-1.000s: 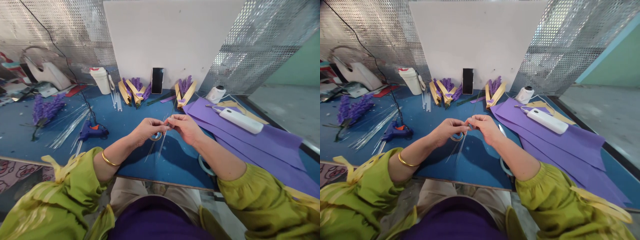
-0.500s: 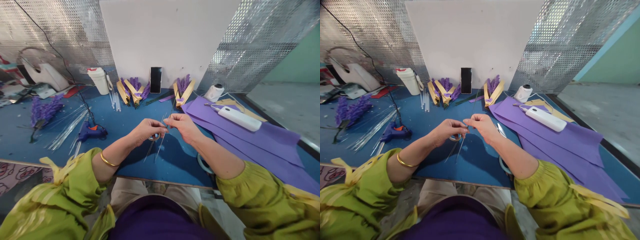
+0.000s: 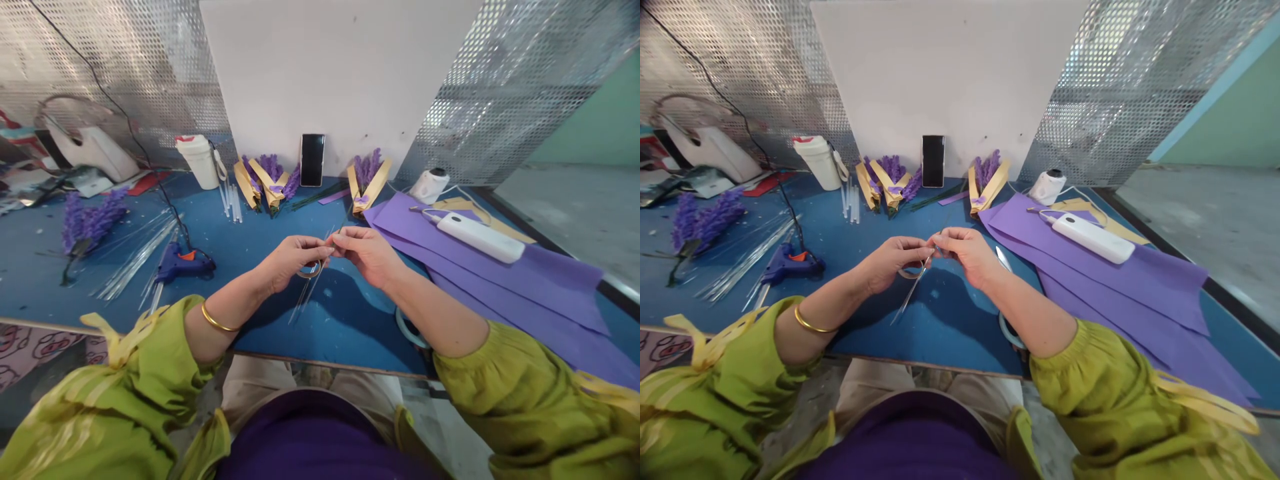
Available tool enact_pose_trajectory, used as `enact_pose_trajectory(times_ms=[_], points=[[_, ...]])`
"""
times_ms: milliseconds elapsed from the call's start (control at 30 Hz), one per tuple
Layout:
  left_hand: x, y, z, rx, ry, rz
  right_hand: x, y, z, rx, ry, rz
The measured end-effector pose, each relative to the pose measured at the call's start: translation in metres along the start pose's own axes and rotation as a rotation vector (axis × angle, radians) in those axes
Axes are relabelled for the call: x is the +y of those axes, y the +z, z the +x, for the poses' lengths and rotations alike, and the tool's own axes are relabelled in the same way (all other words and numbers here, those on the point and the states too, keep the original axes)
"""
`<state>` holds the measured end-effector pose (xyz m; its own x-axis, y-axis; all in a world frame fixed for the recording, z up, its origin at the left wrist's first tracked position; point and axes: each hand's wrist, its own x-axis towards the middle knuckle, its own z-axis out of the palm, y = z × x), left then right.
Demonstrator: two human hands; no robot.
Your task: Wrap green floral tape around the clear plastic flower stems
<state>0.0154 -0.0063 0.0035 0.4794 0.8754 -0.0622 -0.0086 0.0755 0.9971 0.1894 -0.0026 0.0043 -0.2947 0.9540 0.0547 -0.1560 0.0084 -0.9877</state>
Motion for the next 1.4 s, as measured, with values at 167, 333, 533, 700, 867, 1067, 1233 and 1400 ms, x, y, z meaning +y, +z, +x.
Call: enact_pose_trajectory(times_ms=[167,333,533,700,867,1067,1233,1400], points=[[0.006,0.001,-0.001,-0.089,-0.059,-0.054,-0.001,-0.001,0.001,0.028,0.003,-0.046],[0.006,0.003,0.001,-0.096,-0.129,-0.091,-0.002,-0.004,0.002,0.043,-0.047,-0.160],[0.007,0.005,-0.001,-0.012,-0.074,0.025,0.000,-0.004,0.002,0.081,-0.095,-0.266],[0.013,0.006,-0.005,0.022,-0.053,0.156,-0.001,-0.004,0.002,0.126,-0.124,-0.305],[0.008,0.005,-0.003,0.069,-0.032,0.080,-0.004,-0.003,0.002,0.092,-0.017,-0.104],[0.003,0.002,-0.001,0.009,-0.016,0.035,-0.002,0.000,0.001,0.004,0.015,0.000],[0.006,0.002,-0.003,-0.005,-0.028,0.063,-0.001,0.001,0.000,0.059,-0.004,-0.006],[0.006,0.002,-0.003,-0.002,-0.055,0.080,-0.002,0.001,-0.001,0.098,-0.019,-0.062]])
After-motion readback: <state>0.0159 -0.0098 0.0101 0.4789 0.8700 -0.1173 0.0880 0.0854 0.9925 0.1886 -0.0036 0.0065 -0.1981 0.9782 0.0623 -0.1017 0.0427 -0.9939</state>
